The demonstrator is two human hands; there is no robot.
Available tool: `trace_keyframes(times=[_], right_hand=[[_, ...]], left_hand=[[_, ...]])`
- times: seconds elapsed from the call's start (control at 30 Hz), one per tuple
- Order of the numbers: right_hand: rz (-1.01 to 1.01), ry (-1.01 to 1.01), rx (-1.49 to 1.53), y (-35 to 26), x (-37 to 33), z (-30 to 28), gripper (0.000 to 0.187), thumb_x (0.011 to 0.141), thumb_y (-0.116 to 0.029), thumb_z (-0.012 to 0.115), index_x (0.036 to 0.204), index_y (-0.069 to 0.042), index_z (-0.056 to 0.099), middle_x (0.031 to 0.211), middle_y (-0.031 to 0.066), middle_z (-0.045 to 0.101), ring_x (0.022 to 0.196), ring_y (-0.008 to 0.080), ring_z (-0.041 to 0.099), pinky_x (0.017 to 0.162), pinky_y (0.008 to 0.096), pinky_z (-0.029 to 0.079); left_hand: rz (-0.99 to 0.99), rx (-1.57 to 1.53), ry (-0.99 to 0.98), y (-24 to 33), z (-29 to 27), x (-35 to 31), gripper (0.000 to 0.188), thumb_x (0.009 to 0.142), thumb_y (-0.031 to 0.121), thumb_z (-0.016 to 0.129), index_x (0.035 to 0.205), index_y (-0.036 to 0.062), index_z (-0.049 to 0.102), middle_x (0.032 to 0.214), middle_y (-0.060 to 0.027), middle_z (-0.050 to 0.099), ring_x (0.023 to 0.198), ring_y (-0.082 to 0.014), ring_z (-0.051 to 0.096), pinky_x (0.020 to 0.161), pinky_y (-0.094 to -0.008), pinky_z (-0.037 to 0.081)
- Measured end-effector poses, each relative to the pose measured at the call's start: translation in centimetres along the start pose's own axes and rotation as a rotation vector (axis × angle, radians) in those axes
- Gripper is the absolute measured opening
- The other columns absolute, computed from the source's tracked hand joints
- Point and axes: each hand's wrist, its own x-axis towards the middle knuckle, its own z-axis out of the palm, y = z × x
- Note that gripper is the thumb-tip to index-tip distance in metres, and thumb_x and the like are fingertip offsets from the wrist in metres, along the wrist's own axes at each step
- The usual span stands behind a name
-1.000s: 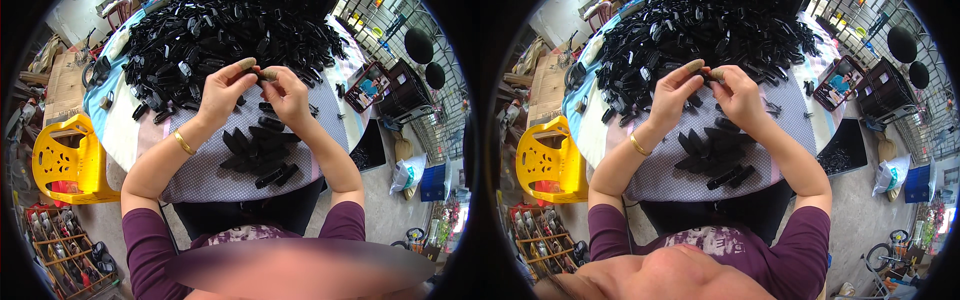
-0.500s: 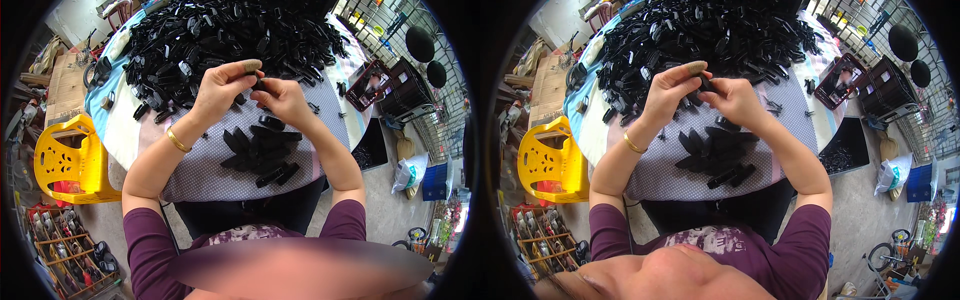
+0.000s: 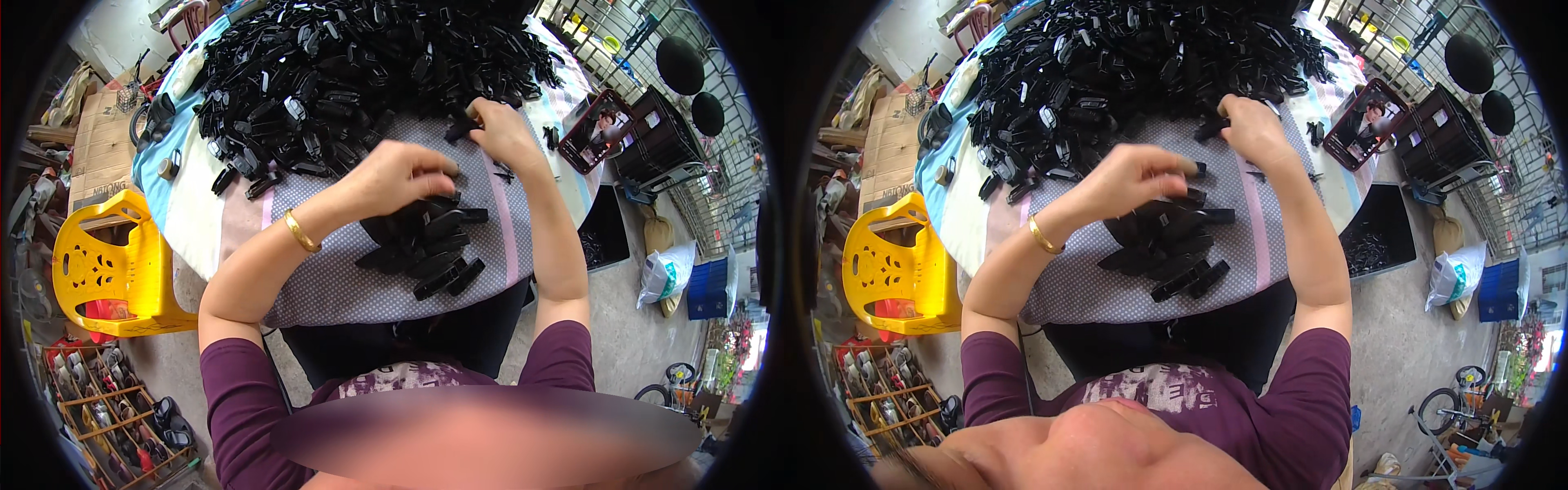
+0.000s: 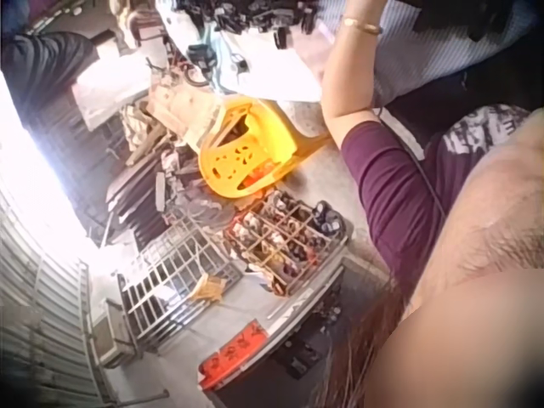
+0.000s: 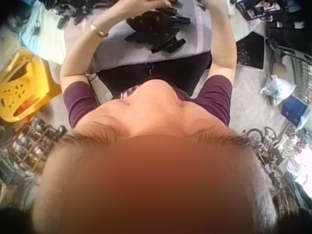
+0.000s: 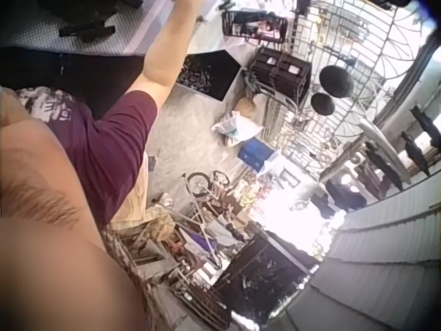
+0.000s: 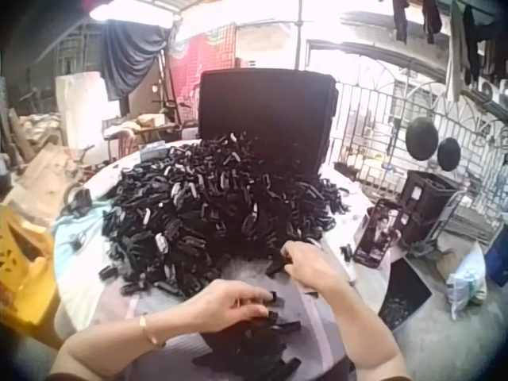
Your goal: Inspecting and sorting small black plastic hardware components from a large pile on a table.
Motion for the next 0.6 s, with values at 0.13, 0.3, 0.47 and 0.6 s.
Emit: trace_keyframes(times=[0.13,0.3,0.47,0.6], right_hand=[[-0.128,0.016,0.177,-2.6,-0.4,1.7,0.024,0.071,-0.008,0.065,0.093,-0.002,0.057,0.092,0.0176,0.062,0.089,0.0336,0.059,0.079,0.0407,0.046],[-0.183,0.067,0.131,-3.5,-1.0,2.2,0.02,0.071,-0.009,0.065,0.089,-0.003,0.06,0.091,0.0165,0.062,0.089,0.0343,0.059,0.078,0.0395,0.047],[-0.201,0.129,0.248,-2.9,-1.3,0.1,0.027,0.072,-0.008,0.066,0.098,0.0,0.06,0.09,0.0127,0.063,0.082,0.0234,0.062,0.069,0.0311,0.049],[-0.417,0.252,0.654,-6.0,-2.2,-0.8,0.024,0.074,-0.003,0.066,0.097,0.0,0.06,0.097,0.0082,0.062,0.087,0.0161,0.061,0.069,0.0269,0.049]], left_hand=[[0.055,0.365,0.332,-2.0,-0.3,1.8,0.026,0.073,0.016,0.069,0.093,0.0011,0.065,0.082,-0.0121,0.061,0.079,-0.0267,0.058,0.071,-0.035,0.048],[-0.005,0.667,0.262,-3.4,0.2,2.5,0.029,0.071,0.01,0.068,0.098,0.0004,0.062,0.089,-0.0128,0.06,0.091,-0.0302,0.054,0.081,-0.0365,0.044],[0.102,0.494,0.391,-3.3,0.0,1.7,0.023,0.074,0.007,0.065,0.096,-0.0004,0.063,0.087,-0.0117,0.06,0.081,-0.0316,0.058,0.071,-0.0363,0.048],[-0.239,-0.532,0.411,-3.2,-3.2,1.9,0.029,0.09,0.012,0.053,0.118,0.0034,0.056,0.09,-0.0041,0.062,0.077,-0.0108,0.06,0.066,-0.0218,0.05]])
